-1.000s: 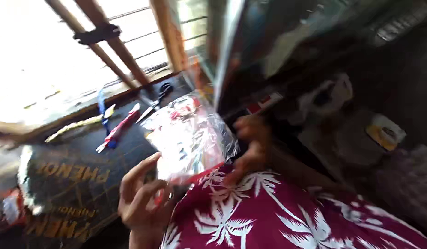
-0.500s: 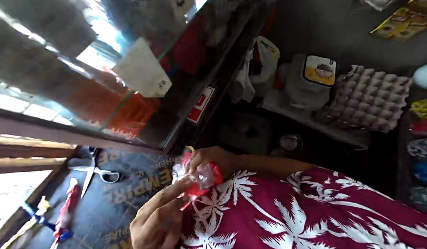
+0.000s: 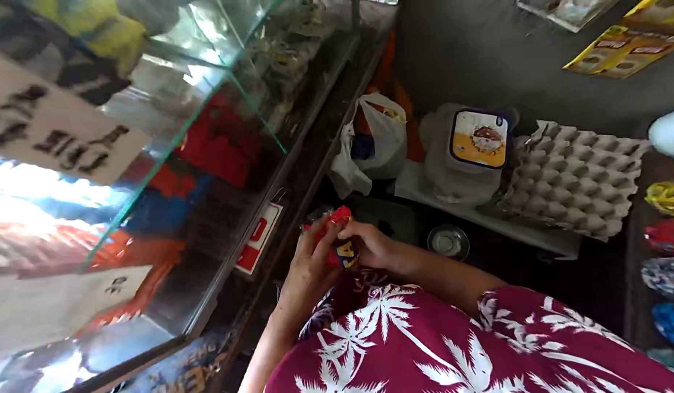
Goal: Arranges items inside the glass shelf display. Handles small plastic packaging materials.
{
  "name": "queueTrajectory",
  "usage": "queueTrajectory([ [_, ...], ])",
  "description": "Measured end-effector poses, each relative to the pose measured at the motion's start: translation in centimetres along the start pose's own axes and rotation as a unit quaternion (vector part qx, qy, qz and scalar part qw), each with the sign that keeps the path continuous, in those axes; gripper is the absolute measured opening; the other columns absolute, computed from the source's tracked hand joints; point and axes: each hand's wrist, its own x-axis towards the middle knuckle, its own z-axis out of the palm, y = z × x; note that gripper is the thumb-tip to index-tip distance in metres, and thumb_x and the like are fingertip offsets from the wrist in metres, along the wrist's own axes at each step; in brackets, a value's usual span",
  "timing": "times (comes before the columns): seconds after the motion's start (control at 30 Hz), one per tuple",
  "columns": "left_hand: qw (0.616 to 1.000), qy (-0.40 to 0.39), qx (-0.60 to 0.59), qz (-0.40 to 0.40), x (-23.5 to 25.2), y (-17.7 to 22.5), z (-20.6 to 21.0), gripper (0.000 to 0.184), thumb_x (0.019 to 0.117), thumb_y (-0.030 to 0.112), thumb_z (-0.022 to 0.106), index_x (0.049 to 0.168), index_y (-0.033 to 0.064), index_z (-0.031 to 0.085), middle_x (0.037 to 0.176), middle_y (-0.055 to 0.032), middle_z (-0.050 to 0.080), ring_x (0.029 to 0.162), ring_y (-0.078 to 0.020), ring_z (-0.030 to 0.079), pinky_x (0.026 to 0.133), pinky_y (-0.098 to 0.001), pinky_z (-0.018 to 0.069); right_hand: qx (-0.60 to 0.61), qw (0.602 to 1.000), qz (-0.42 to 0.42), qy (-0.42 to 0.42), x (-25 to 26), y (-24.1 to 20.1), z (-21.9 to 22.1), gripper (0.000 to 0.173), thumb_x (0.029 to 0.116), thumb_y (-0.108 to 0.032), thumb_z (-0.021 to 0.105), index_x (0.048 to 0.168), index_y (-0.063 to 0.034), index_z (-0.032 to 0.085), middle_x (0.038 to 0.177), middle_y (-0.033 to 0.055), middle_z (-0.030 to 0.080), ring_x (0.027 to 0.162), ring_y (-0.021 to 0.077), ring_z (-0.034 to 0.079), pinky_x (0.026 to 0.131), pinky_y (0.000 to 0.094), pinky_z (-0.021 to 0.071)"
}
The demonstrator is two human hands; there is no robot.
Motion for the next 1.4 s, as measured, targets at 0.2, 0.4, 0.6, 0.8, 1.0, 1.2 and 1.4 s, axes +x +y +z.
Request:
queueTrajectory([
  [0.2, 0.992, 0.097, 0.079, 0.001, 4.6, -0.8, 2.3, 0.033, 0.0824, -0.001, 0.068, 0.115, 0.0015, 0.074, 0.111, -0.0162, 0.074, 0.103, -0.0277, 0.072, 0.092, -0.0388, 0.0586, -0.414, 0.883, -0.166, 0.143, 5.4, -9.7, -9.8, 0.051, 0.1113, -0.034, 0.031, 0.14, 0.0021, 0.053, 0.116, 0.0179, 0.071, 0.102, 0.022, 0.071, 0.091, 0.0414, 0.0581],
  [0.4, 0.969, 0.126, 0.211, -0.004, 9.7, -0.1, 2.9, 0.041, 0.0929, 0.018, 0.063, 0.134, 0.0097, 0.062, 0.111, -0.0098, 0.074, 0.111, -0.0343, 0.061, 0.094, -0.0503, 0.0439, -0.606, 0.672, -0.203, 0.374, 14.7, -16.7, -16.7, 0.055, 0.0946, -0.03, 0.07, 0.133, 0.0073, 0.06, 0.134, 0.0323, 0.058, 0.13, 0.051, 0.051, 0.109, 0.0664, 0.0387],
  [0.6, 0.98, 0.078, 0.182, -0.021, 16.3, -1.3, 6.8, 0.048, 0.0911, 0.01, 0.071, 0.136, 0.0003, 0.056, 0.116, -0.0197, 0.067, 0.109, -0.0416, 0.061, 0.089, -0.0533, 0.0532, -0.478, 0.776, -0.259, 0.32, 16.5, -18.2, -17.4, 0.032, 0.1051, -0.022, 0.056, 0.125, 0.0025, 0.064, 0.11, 0.0214, 0.07, 0.1, 0.0313, 0.068, 0.092, 0.0496, 0.0539],
  [0.8, 0.968, 0.091, 0.235, -0.015, 21.6, -4.1, 9.8, 0.041, 0.089, 0.001, 0.072, 0.129, 0.0042, 0.067, 0.099, -0.0154, 0.074, 0.102, -0.0396, 0.067, 0.086, -0.0522, 0.0533, -0.577, 0.693, -0.266, 0.341, 14.9, -19.6, -16.0, 0.028, 0.1027, -0.016, 0.056, 0.118, 0.0059, 0.066, 0.106, 0.0241, 0.071, 0.099, 0.0381, 0.071, 0.091, 0.0543, 0.055],
  [1.0, 0.972, 0.075, 0.221, -0.018, 25.4, -5.6, 12.4, 0.042, 0.09, 0.002, 0.07, 0.132, -0.0022, 0.064, 0.113, -0.0218, 0.071, 0.104, -0.0412, 0.069, 0.085, -0.0517, 0.0578, -0.352, 0.798, -0.354, 0.337, 12.3, -19.9, -19.1, 0.026, 0.1037, -0.018, 0.057, 0.117, 0.0036, 0.062, 0.097, 0.0097, 0.07, 0.083, 0.013, 0.068, 0.078, 0.0322, 0.0588],
  [1.2, 0.971, -0.052, 0.207, -0.104, 31.1, -6.3, 14.9, 0.04, 0.0982, 0.001, 0.058, 0.138, 0.0033, 0.061, 0.135, -0.0224, 0.06, 0.115, -0.0433, 0.064, 0.085, -0.0541, 0.0573, -0.12, 0.814, -0.39, 0.412, 9.1, -16.5, -20.0, 0.009, 0.1021, -0.013, 0.058, 0.106, -0.0045, 0.058, 0.087, -0.0018, 0.058, 0.071, 0.0034, 0.056, 0.067, 0.0209, 0.0512],
  [1.4, 0.949, -0.191, 0.229, -0.104, 33.8, -8.3, 19.1, 0.046, 0.0953, 0.007, 0.066, 0.141, 0.0095, 0.06, 0.158, -0.0171, 0.042, 0.128, -0.0456, 0.056, 0.089, -0.0579, 0.0557, -0.066, 0.837, -0.369, 0.399, 7.6, -14.8, -18.8, 0.015, 0.1061, -0.01, 0.048, 0.112, -0.0028, 0.06, 0.103, -0.0001, 0.067, 0.081, 0.003, 0.062, 0.073, 0.0197, 0.0532],
])
